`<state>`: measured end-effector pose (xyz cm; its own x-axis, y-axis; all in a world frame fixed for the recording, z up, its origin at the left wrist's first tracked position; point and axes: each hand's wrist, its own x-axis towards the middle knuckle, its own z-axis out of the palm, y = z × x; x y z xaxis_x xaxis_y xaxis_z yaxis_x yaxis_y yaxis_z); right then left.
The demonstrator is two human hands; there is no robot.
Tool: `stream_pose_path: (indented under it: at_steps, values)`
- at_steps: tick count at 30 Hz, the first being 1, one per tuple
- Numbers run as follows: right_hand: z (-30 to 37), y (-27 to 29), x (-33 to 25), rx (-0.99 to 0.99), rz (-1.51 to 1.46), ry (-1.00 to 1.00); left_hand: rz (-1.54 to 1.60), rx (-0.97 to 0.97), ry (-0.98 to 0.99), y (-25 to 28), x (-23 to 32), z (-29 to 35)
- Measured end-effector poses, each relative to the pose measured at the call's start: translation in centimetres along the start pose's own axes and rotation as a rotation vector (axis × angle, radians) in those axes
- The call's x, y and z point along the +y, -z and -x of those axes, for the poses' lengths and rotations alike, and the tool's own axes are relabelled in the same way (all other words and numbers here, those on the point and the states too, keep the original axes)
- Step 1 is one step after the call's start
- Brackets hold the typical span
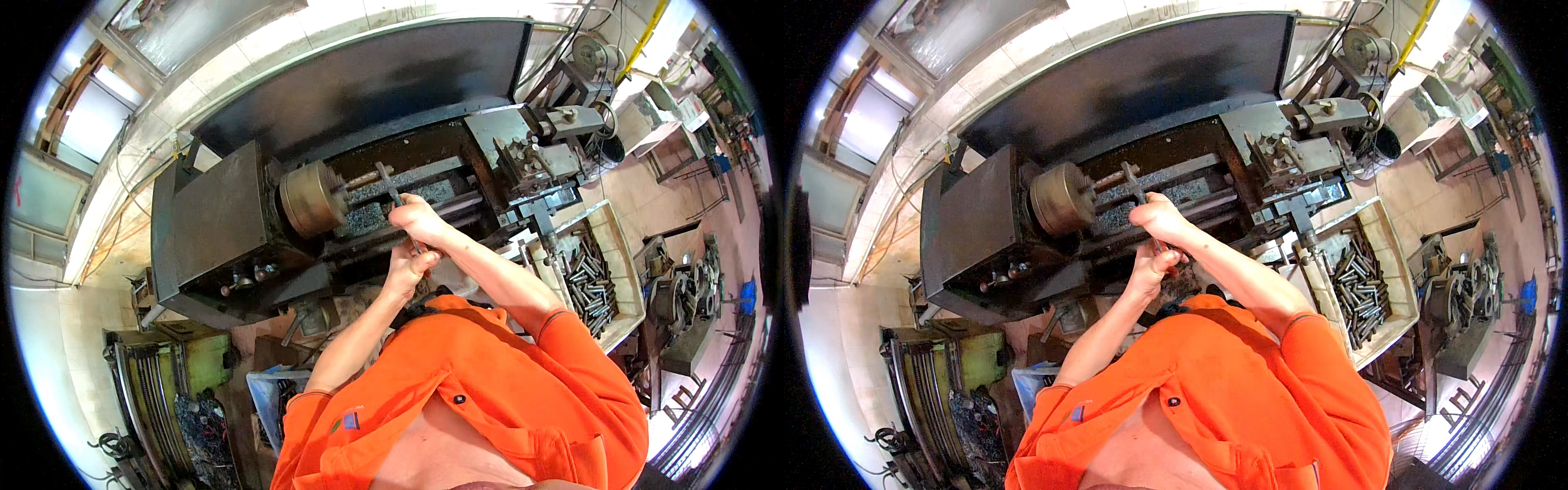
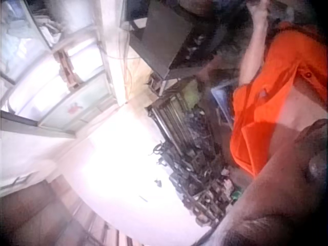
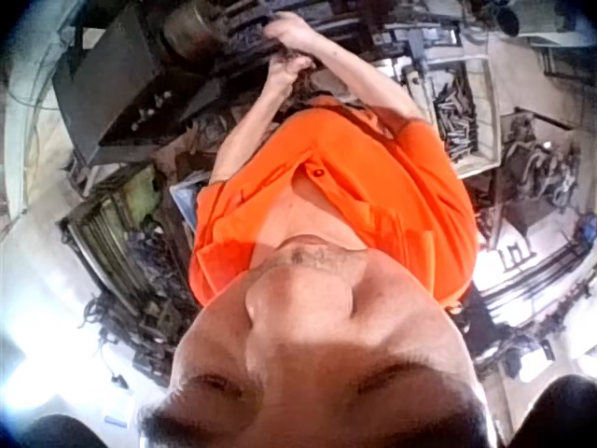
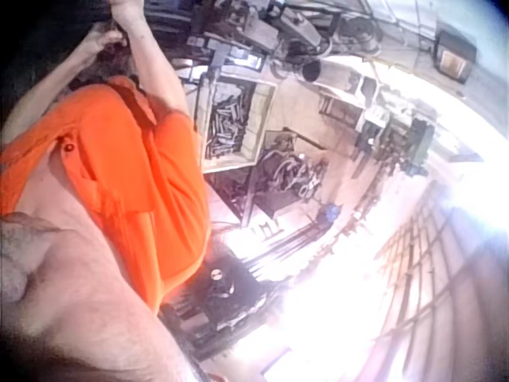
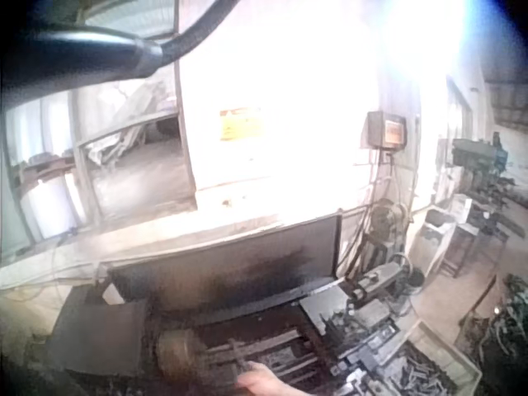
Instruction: The person repeatedly picks up small metal rods from a blue bin and inserts them into a rotating machine. They use a tool to secure the rods in place, then remove the processed rods and place them into a white bin. This cycle is performed continuously.
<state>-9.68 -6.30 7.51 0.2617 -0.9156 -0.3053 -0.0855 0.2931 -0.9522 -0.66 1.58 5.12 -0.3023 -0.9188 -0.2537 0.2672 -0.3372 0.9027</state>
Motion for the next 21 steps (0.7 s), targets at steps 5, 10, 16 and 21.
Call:
stream_pose_path:
  at_steps: [5,10,16,21]
  values:
    - [1.0,0.9,0.3,0.035,-0.259,0.062,-0.012,-0.037,-0.036,-0.3,-1.1,-0.8]
    - [0.0,-0.6,0.0,0.029,0.029,0.034,0.015,0.032,-0.089,0.6,-0.9,0.2]
    - [1.5,1.3,0.0,0.040,-0.211,0.027,-0.032,-0.003,-0.078,-0.9,-1.0,-0.5]
    - [-0.2,-0.6,0.4,0.019,0.019,0.052,-0.044,0.026,-0.063,0.9,-0.6,0.1]
